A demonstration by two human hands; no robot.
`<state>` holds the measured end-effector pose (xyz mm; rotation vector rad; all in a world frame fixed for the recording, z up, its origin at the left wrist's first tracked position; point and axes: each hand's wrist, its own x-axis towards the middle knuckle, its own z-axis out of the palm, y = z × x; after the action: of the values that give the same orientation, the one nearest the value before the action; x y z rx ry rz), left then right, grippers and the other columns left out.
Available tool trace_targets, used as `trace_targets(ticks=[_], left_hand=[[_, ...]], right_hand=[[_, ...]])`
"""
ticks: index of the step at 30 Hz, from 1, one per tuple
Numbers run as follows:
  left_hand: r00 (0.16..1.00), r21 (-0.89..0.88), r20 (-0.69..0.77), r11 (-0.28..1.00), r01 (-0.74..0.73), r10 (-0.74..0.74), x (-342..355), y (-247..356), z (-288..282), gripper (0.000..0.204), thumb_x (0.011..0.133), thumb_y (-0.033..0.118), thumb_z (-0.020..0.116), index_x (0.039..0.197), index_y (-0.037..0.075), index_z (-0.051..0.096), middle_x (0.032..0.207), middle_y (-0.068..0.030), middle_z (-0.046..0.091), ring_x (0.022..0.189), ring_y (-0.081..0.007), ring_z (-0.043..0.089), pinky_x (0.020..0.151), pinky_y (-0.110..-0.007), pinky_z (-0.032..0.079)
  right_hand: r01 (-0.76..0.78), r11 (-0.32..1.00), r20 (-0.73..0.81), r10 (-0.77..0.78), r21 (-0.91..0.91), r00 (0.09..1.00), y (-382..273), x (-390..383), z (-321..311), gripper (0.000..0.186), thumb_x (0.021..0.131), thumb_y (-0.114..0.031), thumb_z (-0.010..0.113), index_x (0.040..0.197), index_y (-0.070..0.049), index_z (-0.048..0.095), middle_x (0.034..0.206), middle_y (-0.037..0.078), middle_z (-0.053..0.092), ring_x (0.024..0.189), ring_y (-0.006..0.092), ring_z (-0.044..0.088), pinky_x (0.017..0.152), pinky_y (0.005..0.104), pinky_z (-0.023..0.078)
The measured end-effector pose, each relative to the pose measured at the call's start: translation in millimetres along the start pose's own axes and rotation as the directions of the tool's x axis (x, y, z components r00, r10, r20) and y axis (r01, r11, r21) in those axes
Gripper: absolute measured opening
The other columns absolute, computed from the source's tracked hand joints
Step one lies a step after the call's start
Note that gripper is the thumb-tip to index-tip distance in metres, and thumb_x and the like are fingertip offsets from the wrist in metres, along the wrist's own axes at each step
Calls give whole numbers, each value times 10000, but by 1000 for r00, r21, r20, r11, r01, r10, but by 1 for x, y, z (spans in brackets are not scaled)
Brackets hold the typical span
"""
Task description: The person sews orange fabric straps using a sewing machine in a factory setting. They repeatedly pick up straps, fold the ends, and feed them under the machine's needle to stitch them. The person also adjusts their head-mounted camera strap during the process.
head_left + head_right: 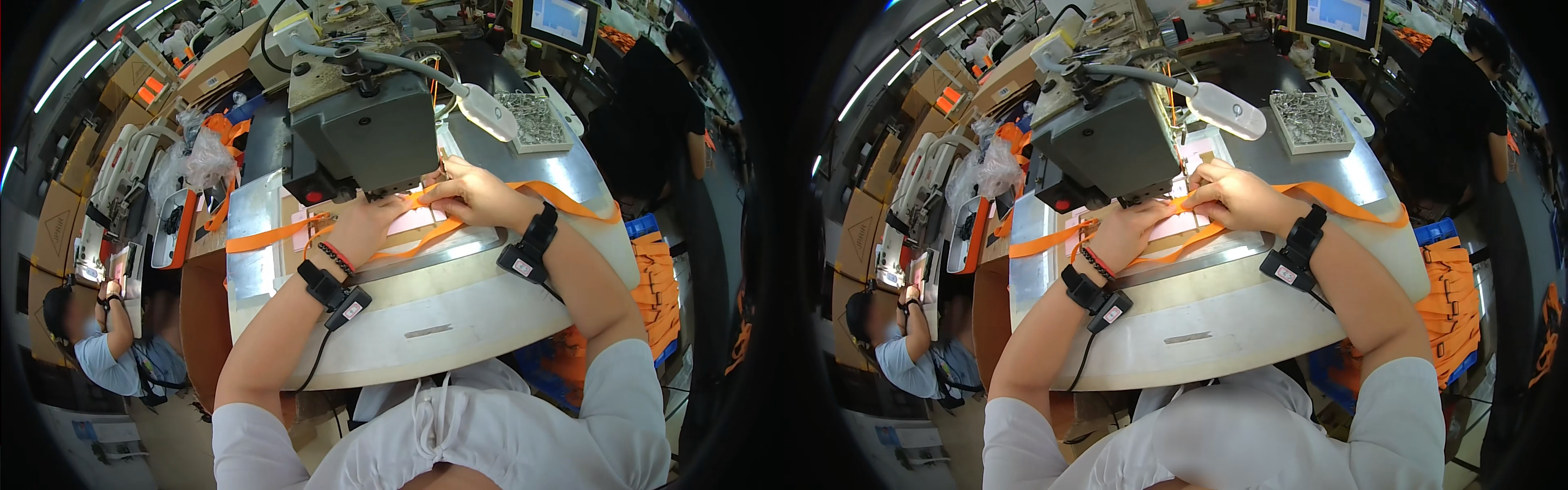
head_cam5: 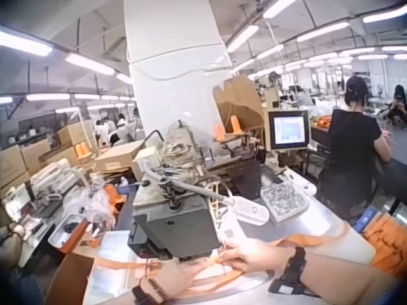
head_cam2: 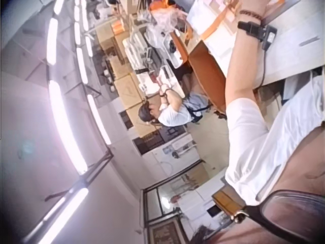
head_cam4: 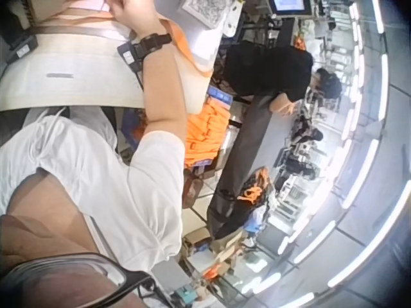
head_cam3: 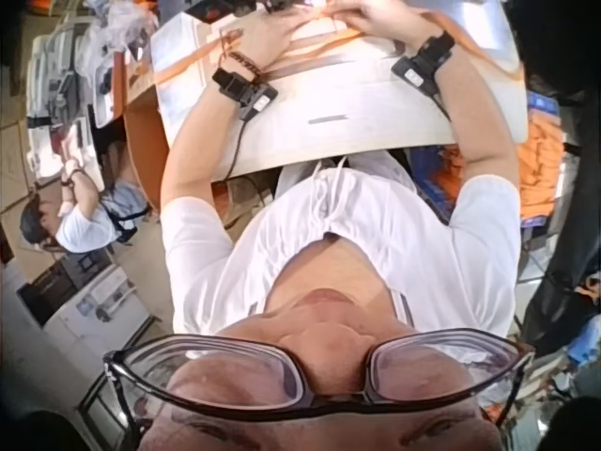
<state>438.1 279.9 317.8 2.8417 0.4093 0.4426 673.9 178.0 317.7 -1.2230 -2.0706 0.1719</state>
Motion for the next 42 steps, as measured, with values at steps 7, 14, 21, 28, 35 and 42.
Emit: trace_targets(ticks=[7, 14, 21, 28, 35, 42], left_hand=[[997, -80, -22, 995, 65, -67, -7, -8, -7, 293, 885, 14, 588, 1134, 113, 708, 1121, -95, 706, 1031, -266, 667, 946, -359, 505], [999, 112, -16, 993, 38, -37, -9, 9, -18, 264, 879, 50, 606, 1123, 104, 693, 1105, -84, 702, 984, -268, 663, 930, -391, 492], [1000, -55, 21, 998, -16, 17, -26, 43, -31, 306, 900, 59, 561, 1196, 59, 637, 1186, -96, 643, 1142, -286, 599, 968, -366, 479], [998, 19, 63, 1000, -25, 23, -16, 41, -28, 415, 936, 143, 500, 1333, 26, 528, 1289, -141, 564, 1193, -310, 524, 1015, -403, 441], [999, 66, 30, 997, 41, -43, -13, 47, -16, 430, 911, 157, 503, 1321, 28, 527, 1315, -137, 535, 1236, -310, 485, 1034, -451, 407], [995, 51, 9, 994, 99, -100, -12, 47, -10, 427, 902, 160, 511, 1306, 23, 529, 1326, -144, 518, 1267, -325, 458, 1050, -475, 380]], right_hand=[[-78, 996, 31, 77, 36, 997, -2, 0, 5, 237, 787, -71, 731, 1016, -118, 769, 1075, 73, 646, 1011, 256, 594, 864, 358, 498], [-174, 982, 36, 172, 76, 984, -5, 1, 3, 196, 789, -102, 733, 979, -103, 779, 1008, 47, 668, 987, 233, 600, 833, 334, 512], [-99, 984, -49, 108, 149, 993, 3, -1, 7, 209, 761, -64, 761, 968, -83, 776, 1001, 106, 694, 944, 264, 639, 811, 346, 523], [-216, 942, 20, 218, 259, 976, 2, 2, 4, 212, 796, -52, 748, 1008, -41, 754, 1074, 131, 698, 1004, 269, 642, 899, 345, 509], [-173, 964, -14, 180, 201, 984, -2, 1, 4, 184, 810, -71, 741, 990, -37, 727, 1022, 112, 689, 991, 270, 636, 880, 357, 514], [-153, 966, -53, 167, 207, 984, -6, 3, 3, 174, 799, -64, 742, 959, -22, 686, 978, 106, 664, 969, 299, 615, 862, 378, 504]])
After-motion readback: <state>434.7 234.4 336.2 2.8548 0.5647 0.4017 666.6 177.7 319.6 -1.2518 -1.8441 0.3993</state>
